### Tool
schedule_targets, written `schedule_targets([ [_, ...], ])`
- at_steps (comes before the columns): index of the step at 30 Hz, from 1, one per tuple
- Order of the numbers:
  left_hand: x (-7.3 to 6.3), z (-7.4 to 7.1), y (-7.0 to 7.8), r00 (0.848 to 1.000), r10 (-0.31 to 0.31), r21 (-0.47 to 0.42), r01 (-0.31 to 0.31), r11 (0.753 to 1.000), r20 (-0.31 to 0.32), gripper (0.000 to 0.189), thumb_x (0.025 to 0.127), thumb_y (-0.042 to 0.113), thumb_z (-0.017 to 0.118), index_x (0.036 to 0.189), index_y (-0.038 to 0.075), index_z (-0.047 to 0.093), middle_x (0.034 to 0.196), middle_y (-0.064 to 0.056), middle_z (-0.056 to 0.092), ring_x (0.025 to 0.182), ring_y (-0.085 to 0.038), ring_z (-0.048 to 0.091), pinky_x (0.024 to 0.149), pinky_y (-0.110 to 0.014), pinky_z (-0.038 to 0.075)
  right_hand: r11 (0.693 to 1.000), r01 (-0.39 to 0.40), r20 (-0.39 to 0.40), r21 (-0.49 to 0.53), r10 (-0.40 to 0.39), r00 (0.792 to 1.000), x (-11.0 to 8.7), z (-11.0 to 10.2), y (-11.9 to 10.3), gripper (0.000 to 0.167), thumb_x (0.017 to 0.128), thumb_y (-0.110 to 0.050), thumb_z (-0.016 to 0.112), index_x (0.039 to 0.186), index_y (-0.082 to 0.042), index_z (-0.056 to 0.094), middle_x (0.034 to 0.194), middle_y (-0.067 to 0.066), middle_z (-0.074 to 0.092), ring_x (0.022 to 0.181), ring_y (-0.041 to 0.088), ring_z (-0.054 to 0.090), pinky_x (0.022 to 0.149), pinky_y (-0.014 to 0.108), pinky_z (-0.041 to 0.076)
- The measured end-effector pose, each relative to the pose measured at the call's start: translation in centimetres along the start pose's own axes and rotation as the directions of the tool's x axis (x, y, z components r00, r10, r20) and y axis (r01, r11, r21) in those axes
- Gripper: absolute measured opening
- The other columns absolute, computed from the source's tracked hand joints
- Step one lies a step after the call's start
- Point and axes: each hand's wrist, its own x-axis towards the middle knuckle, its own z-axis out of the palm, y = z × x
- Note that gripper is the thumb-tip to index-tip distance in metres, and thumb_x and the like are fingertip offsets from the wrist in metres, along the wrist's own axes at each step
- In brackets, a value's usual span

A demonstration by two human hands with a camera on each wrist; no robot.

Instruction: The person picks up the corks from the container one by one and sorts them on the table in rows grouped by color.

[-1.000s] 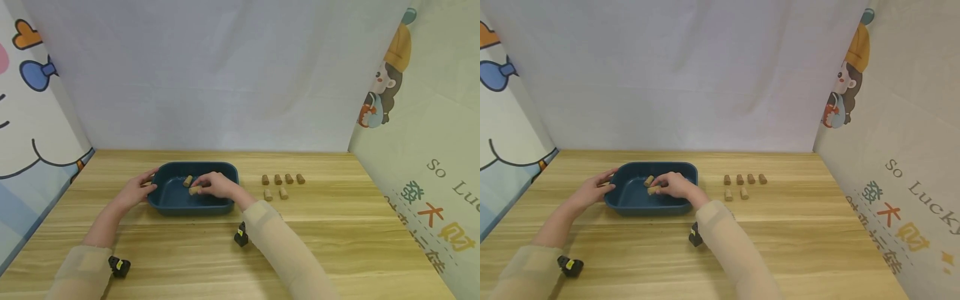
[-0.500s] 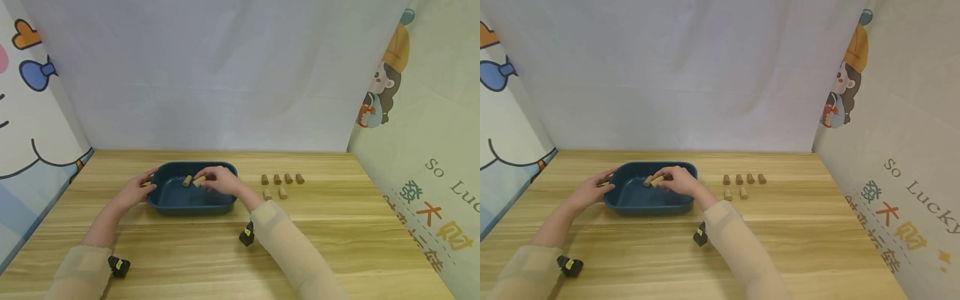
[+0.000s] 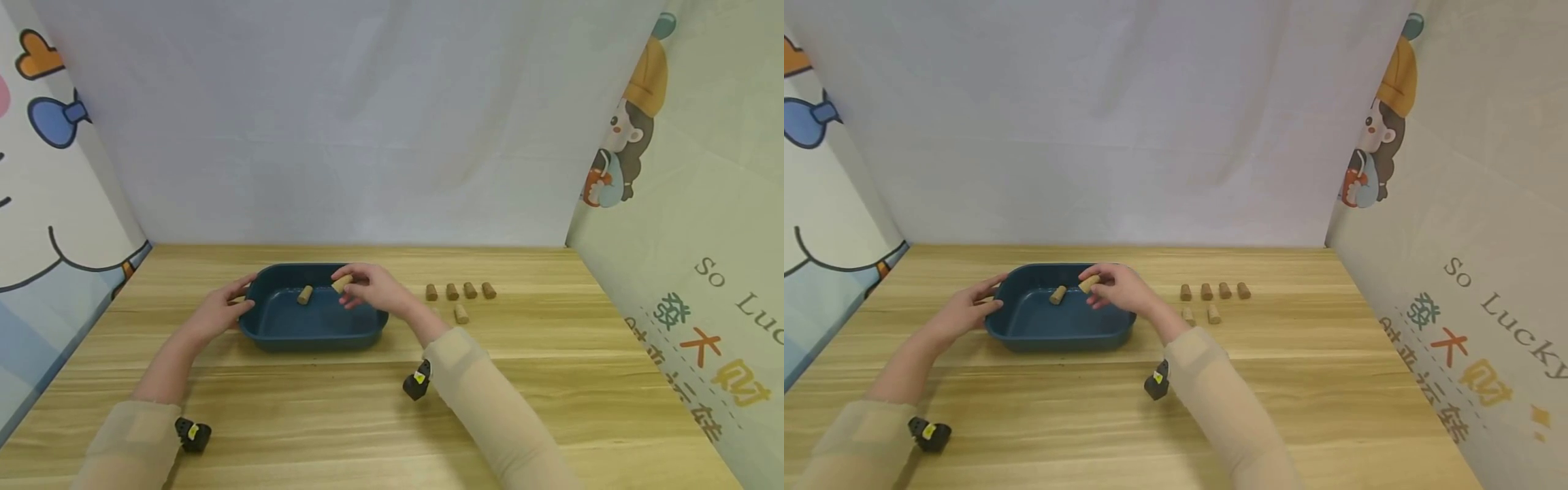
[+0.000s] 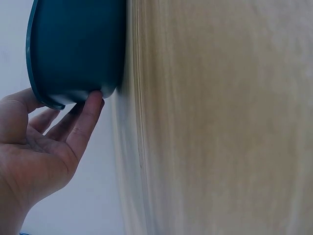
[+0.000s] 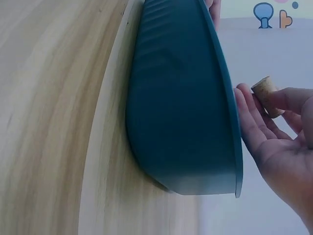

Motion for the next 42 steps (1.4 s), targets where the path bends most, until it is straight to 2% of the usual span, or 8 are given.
schedule_targets([
  [9,0.1,0.1,-0.2,1.0,0.002,-0.001,-0.002,1.0,-0.001,0.062,0.1,0.013,0.045,0.153,0.013,0.013,0.149,-0.036,0.015,0.131,-0.05,0.03,0.083,-0.042,0.054,0.989,-0.009,-0.074,0.149,0.021,0.997,-1.1,-0.3,-0.3,0.028,0.098,0.0,0.044,0.124,0.004,0.053,0.105,0.023,0.057,0.093,0.036,0.062,0.085,0.045,0.053],
  [13,0.2,0.1,-0.2,1.0,0.004,-0.01,-0.004,1.0,-0.004,0.062,0.1,0.012,0.045,0.153,0.011,0.013,0.148,-0.037,0.015,0.131,-0.051,0.031,0.082,-0.041,0.054,0.978,-0.026,-0.126,0.207,0.053,0.991,-1.4,-0.6,-0.4,0.03,0.095,0.004,0.048,0.124,0.004,0.054,0.114,0.028,0.056,0.096,0.036,0.062,0.085,0.041,0.053],
  [16,0.2,0.1,-0.2,1.0,0.005,-0.01,-0.005,1.0,-0.002,0.061,0.1,0.012,0.045,0.153,0.01,0.013,0.148,-0.037,0.015,0.131,-0.051,0.031,0.082,-0.041,0.054,0.972,-0.037,-0.165,0.234,0.078,0.983,-1.6,-0.8,-0.3,0.033,0.092,0.006,0.054,0.124,0.006,0.054,0.116,0.025,0.057,0.097,0.032,0.064,0.089,0.045,0.051],
  [22,0.1,0.2,0.0,1.0,0.007,-0.009,-0.007,1.0,0.002,0.062,0.101,0.013,0.044,0.153,0.011,0.012,0.148,-0.036,0.015,0.132,-0.051,0.029,0.082,-0.04,0.054,0.975,-0.02,-0.205,0.22,0.066,0.976,-2.2,-1.4,0.1,0.036,0.088,-0.001,0.064,0.123,0.004,0.058,0.104,0.016,0.061,0.092,0.022,0.067,0.091,0.048,0.049],
  [30,-0.1,0.1,0.1,1.0,0.004,-0.012,-0.004,1.0,0.007,0.062,0.101,0.013,0.044,0.153,0.012,0.011,0.149,-0.036,0.015,0.132,-0.05,0.03,0.083,-0.04,0.054,0.977,0.017,-0.226,0.212,0.033,0.973,-3.1,-2.2,0.3,0.032,0.091,-0.014,0.064,0.118,0.001,0.057,0.112,0.018,0.065,0.099,0.04,0.063,0.083,0.051,0.052],
  [34,-0.1,0.1,0.1,1.0,0.006,-0.009,-0.006,1.0,0.012,0.062,0.101,0.014,0.044,0.153,0.012,0.011,0.149,-0.036,0.015,0.131,-0.05,0.031,0.082,-0.04,0.054,0.979,0.027,-0.248,0.204,0.025,0.968,-3.7,-2.6,0.4,0.03,0.091,-0.012,0.064,0.117,0.001,0.057,0.108,0.017,0.065,0.091,0.036,0.066,0.08,0.053,0.052],
  [37,-0.1,0.1,0.1,1.0,0.004,-0.005,-0.004,1.0,0.011,0.062,0.101,0.015,0.044,0.153,0.013,0.011,0.149,-0.036,0.015,0.131,-0.05,0.032,0.082,-0.039,0.054,0.979,0.038,-0.262,0.201,0.016,0.965,-4.1,-2.9,0.4,0.027,0.091,-0.012,0.064,0.115,-0.002,0.06,0.105,0.016,0.065,0.089,0.034,0.066,0.078,0.049,0.054],
  [42,-0.1,0.1,0.1,1.0,0.001,0.002,-0.001,1.0,0.009,0.062,0.101,0.015,0.044,0.153,0.013,0.011,0.149,-0.036,0.016,0.13,-0.05,0.032,0.081,-0.039,0.055,0.976,0.069,-0.266,0.206,-0.012,0.964,-4.9,-3.4,0.2,0.032,0.091,-0.014,0.064,0.12,-0.002,0.059,0.103,0.017,0.062,0.099,0.048,0.058,0.077,0.043,0.056],
])
